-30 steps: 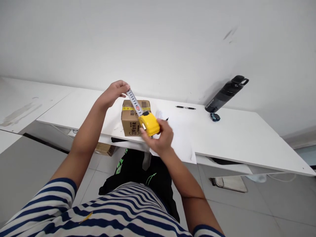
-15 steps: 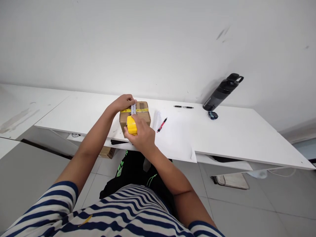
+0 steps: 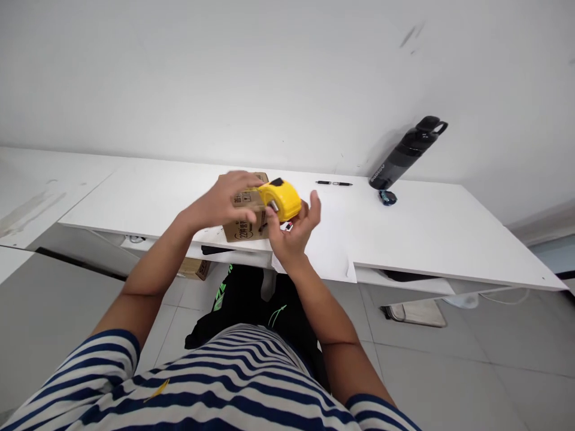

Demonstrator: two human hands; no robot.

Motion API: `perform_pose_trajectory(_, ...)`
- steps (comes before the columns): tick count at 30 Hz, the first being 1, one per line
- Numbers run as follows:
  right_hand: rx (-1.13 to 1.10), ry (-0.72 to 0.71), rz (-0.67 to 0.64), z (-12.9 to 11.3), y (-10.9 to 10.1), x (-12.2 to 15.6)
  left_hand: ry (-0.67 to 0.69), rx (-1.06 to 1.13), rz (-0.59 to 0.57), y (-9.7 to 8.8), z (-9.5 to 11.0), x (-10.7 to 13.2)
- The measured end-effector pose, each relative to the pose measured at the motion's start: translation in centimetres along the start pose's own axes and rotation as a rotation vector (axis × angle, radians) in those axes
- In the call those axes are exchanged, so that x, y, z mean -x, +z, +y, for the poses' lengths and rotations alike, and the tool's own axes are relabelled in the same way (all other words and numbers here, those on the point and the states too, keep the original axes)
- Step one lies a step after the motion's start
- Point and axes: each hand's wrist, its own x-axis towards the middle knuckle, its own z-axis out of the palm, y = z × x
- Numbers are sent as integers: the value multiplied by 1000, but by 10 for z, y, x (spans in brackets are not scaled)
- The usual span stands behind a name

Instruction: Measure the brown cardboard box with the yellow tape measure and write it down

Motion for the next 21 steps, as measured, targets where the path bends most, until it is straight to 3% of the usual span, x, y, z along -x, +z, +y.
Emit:
perform_pose_trajectory(2, -60, 77, 35, 4, -2, -8, -114, -116, -61, 5, -8, 17)
perform_pose_trajectory(5, -178, 278, -6, 8, -8, -17, -316, -149, -5, 9, -36, 53)
perform_pose_trajectory(9, -281, 445, -52, 9, -12, -28, -400, 12, 256, 19, -68, 114)
perform_pose_trajectory(12, -257, 366, -233, 3, 4, -41, -458, 202, 354, 41, -72, 145)
perform_pose_trajectory(16, -226, 142, -614, -11, 50, -61, -542, 527, 348, 63, -64, 144)
perform_pose_trajectory(21, -129, -14, -935, -32, 92, -68, -542, 732, 573, 61, -51, 114)
